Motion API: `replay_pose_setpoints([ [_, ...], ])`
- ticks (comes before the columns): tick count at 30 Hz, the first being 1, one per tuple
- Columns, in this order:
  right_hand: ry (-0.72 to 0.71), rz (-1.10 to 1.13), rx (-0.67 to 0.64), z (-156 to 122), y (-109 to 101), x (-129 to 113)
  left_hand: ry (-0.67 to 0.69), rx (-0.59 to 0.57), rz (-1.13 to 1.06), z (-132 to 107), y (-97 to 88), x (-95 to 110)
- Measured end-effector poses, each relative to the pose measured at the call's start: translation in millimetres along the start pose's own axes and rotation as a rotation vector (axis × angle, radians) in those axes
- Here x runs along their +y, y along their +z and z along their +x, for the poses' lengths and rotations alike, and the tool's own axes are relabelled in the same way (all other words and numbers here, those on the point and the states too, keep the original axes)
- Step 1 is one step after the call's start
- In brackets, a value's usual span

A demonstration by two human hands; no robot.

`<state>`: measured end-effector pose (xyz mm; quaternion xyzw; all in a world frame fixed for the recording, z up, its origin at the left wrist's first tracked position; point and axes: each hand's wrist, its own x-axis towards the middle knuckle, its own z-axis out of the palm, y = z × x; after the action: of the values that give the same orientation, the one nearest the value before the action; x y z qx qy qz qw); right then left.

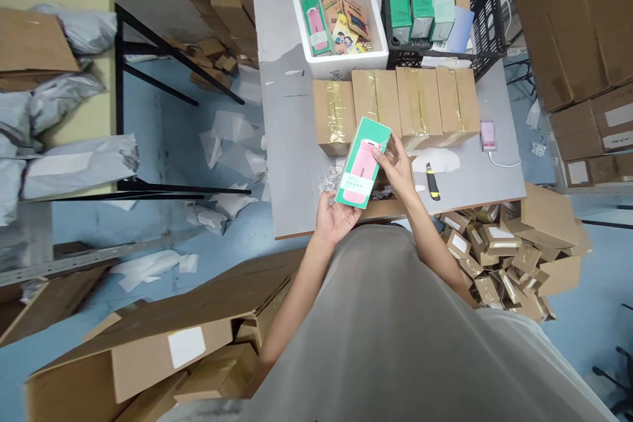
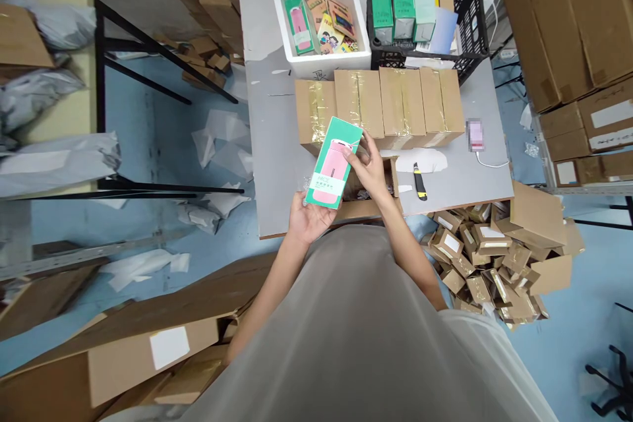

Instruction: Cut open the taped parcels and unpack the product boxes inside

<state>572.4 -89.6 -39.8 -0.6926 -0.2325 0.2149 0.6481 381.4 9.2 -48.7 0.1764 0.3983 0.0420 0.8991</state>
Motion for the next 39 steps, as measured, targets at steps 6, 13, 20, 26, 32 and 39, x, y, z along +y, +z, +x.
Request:
replay_pose_setpoints([
  [6,0.084,0.021,0.074,-3.4,-5.6,0.5,0.373,0.043,0.254,-4.6,6.8,-1.4],
  [13,0.113,0.071,0.066,-9.0,5.7,-6.7,0.927,0.313,0.970,-24.5,21.3,-11.0],
  [20,0.168,0.163,0.096,-10.2,-3.2,7.1,0.543,0.110,0.672,-25.3,11.1,3.4],
  [26,0.183,0.181,0.037,-13.7,-5.4,11.1,0.229,0.023,0.488,-16.8,-0.9,20.3],
  [32,0.146,0.131,0.051,-11.0,2.1,7.0,0.448,0.153,0.618,-16.0,10.3,12.8],
  [39,0.141,0.138,0.104,-12.1,9.0,1.6,0.883,0.303,0.994,-32.5,35.3,-0.9],
])
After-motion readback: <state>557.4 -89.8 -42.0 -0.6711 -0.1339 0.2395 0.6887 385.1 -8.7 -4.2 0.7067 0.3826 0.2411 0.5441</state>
